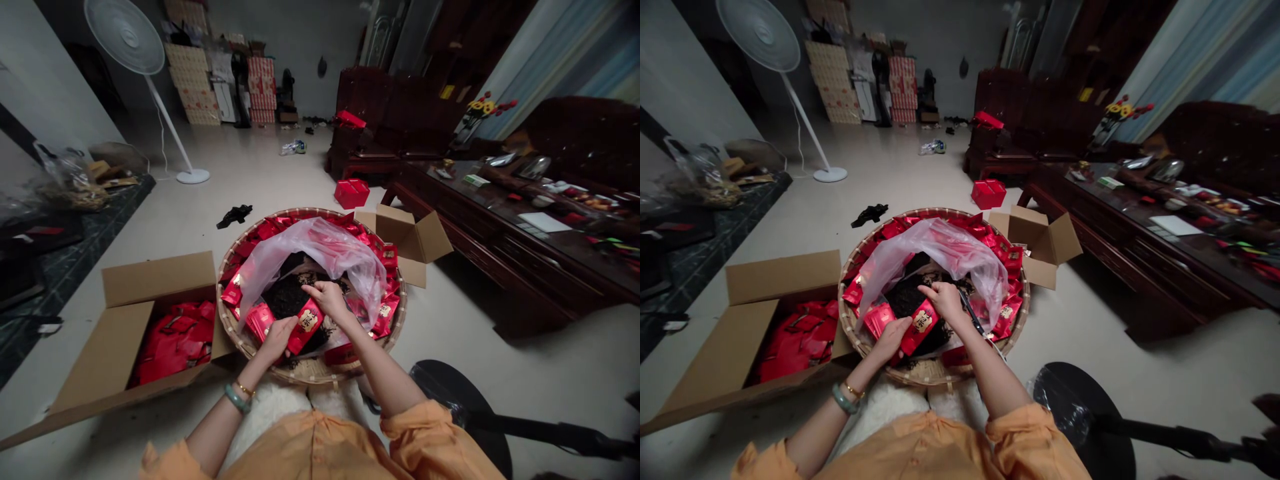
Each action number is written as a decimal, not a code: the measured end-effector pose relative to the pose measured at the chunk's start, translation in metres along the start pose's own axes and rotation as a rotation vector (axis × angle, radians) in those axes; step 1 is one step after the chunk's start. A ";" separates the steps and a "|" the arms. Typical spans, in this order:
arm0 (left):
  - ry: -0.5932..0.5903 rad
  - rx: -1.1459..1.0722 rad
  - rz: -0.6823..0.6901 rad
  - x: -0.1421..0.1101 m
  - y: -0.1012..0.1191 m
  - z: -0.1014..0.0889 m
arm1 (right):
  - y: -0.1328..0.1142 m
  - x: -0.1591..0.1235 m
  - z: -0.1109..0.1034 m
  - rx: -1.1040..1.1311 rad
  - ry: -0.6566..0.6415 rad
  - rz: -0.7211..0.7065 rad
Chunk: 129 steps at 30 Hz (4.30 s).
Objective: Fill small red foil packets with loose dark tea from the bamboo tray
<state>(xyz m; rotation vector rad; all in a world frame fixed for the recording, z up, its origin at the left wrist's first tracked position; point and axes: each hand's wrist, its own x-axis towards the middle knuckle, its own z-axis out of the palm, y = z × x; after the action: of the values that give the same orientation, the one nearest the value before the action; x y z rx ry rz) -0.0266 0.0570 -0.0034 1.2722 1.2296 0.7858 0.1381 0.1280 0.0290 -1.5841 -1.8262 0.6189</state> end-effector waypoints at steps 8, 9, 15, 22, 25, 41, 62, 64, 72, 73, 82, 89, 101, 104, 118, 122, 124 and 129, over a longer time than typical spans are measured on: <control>0.154 0.367 0.205 0.010 0.014 0.002 | -0.013 -0.003 0.006 -0.082 0.074 -0.017; 0.231 0.447 0.239 0.010 0.015 0.006 | -0.015 -0.004 0.007 -0.072 0.093 -0.009; 0.389 0.484 0.421 0.013 0.004 0.014 | -0.022 -0.011 -0.010 0.218 0.192 -0.099; 0.436 0.312 0.412 0.013 -0.004 0.009 | -0.021 -0.024 -0.022 0.234 -0.002 -0.247; 0.341 0.182 0.314 0.013 0.001 0.008 | -0.019 -0.025 -0.018 0.259 -0.053 -0.207; 0.159 -0.441 0.015 0.016 0.021 0.005 | -0.004 -0.032 -0.001 0.445 -0.251 0.133; -0.027 -0.613 -0.234 0.012 0.012 0.008 | 0.076 -0.055 -0.008 -0.614 -0.100 0.269; -0.034 -0.608 -0.239 0.012 0.011 0.007 | 0.077 -0.053 -0.014 -0.478 -0.102 0.219; -0.091 -0.554 -0.249 0.016 0.008 0.007 | 0.022 -0.035 -0.051 0.001 -0.334 -0.039; -0.100 -0.543 -0.243 0.016 0.009 0.008 | 0.015 -0.034 -0.051 -0.006 -0.376 -0.066; -0.174 -0.442 -0.206 0.011 0.020 0.005 | -0.001 -0.024 -0.037 -0.003 -0.405 -0.097; -0.167 -0.513 -0.203 0.012 0.020 0.007 | 0.002 -0.027 -0.034 -0.069 -0.347 -0.095; -0.132 -0.515 -0.281 0.016 0.012 0.006 | 0.011 -0.024 -0.032 -0.018 -0.363 -0.084; -0.147 -0.557 -0.296 0.017 0.015 0.005 | 0.009 -0.026 -0.031 -0.038 -0.352 -0.074; 0.012 -0.532 -0.054 0.032 0.028 0.004 | -0.006 -0.030 -0.030 -0.171 -0.400 -0.031; 0.039 -0.512 -0.041 0.032 0.029 0.006 | -0.010 -0.032 -0.022 -0.234 -0.328 0.073; 0.040 -0.513 -0.037 0.033 0.029 0.006 | -0.011 -0.033 -0.020 -0.264 -0.314 0.094; 0.033 -0.527 -0.025 0.035 0.028 0.005 | -0.010 -0.031 -0.018 -0.311 -0.307 0.101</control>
<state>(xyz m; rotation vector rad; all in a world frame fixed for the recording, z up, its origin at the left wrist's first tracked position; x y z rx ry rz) -0.0082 0.0946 0.0151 0.8131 0.9731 1.0330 0.1466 0.0952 0.0440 -1.8781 -2.1614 0.6790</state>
